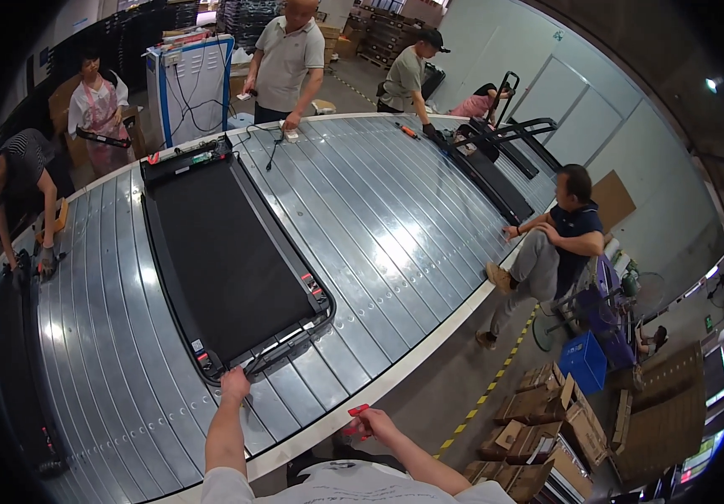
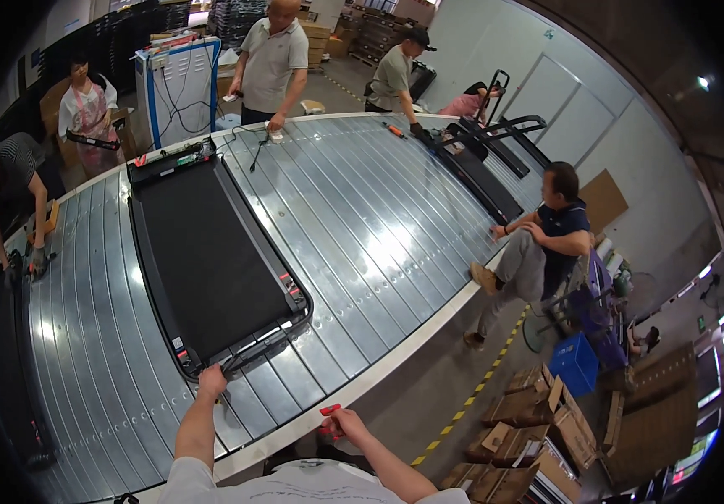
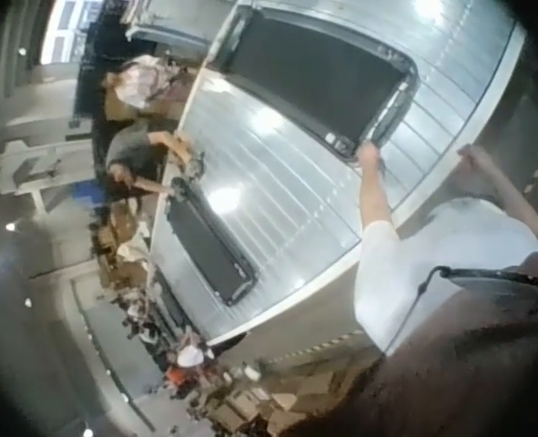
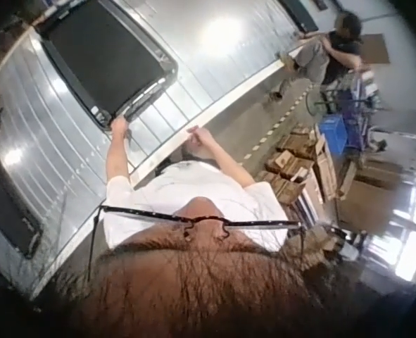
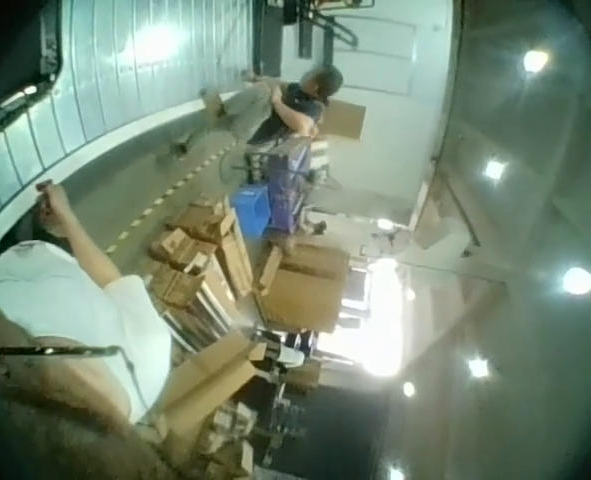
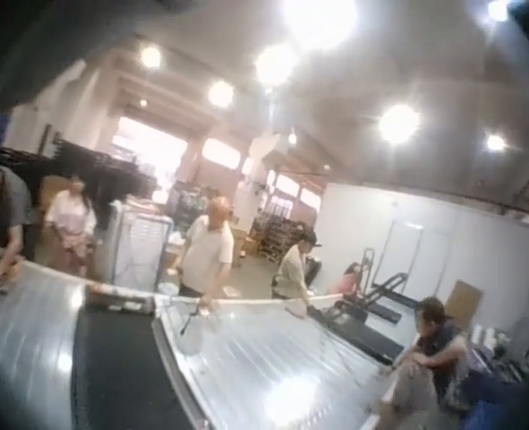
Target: Assembling and inspecting treadmills on a production line.
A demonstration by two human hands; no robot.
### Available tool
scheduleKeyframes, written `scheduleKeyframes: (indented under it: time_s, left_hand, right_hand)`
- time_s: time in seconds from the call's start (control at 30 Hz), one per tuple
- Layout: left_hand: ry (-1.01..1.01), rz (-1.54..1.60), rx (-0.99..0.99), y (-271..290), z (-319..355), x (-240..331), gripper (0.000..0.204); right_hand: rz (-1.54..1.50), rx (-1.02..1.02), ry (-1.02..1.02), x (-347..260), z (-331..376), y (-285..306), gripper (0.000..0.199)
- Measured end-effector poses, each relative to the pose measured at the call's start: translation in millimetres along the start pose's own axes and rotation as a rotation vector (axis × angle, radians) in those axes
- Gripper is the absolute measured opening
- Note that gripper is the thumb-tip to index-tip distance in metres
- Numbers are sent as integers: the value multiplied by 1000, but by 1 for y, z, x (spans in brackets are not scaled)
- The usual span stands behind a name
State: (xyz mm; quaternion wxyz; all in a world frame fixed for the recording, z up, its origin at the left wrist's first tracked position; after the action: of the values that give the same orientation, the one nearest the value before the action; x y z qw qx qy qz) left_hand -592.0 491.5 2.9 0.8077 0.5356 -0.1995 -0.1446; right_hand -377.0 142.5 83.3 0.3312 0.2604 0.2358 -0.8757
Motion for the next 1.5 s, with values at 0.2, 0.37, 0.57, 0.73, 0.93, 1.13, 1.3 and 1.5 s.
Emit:
scheduleKeyframes:
  time_s: [0.2, 0.37, 0.57, 0.73, 0.93, 1.13, 1.3, 1.5]
  left_hand:
    - [32, 0, -95, -11, 2, -2, 30]
    - [33, 28, -101, -15, -6, 9, 29]
    - [57, 30, -145, -8, -4, 17, 28]
    - [112, -20, -182, -6, -3, 18, 31]
    - [112, 2, -47, -1, -20, 26, 25]
    - [112, -23, 15, 40, -32, 23, 21]
    - [128, -47, -13, 42, -10, 8, 24]
    - [94, -37, -43, 41, 18, 21, 27]
  right_hand:
    - [88, 30, -27, 0, 28, -3, 31]
    - [121, 46, 11, -5, 24, 8, 30]
    - [-24, 91, 27, -6, 42, 3, 31]
    - [6, 64, 36, 5, 39, 24, 28]
    - [-13, 52, 32, 17, 48, 46, 27]
    - [-20, 49, 104, 11, 32, 52, 27]
    - [-66, -15, 114, 7, 27, 38, 26]
    - [-48, -152, 36, 8, -14, 13, 26]
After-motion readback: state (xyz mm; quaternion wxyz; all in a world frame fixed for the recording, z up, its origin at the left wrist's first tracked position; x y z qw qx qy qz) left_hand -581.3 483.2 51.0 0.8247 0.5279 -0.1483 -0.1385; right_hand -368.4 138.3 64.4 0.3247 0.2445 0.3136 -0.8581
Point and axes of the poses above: each hand's wrist, its own z-axis away from the middle knuckle, its own y-axis out of the back of the hand, x = y × z, the point moved 9 cm from there along -z, towards the middle knuckle, and after that the axes turned 8 degrees about -z, right-handed, at the moved point
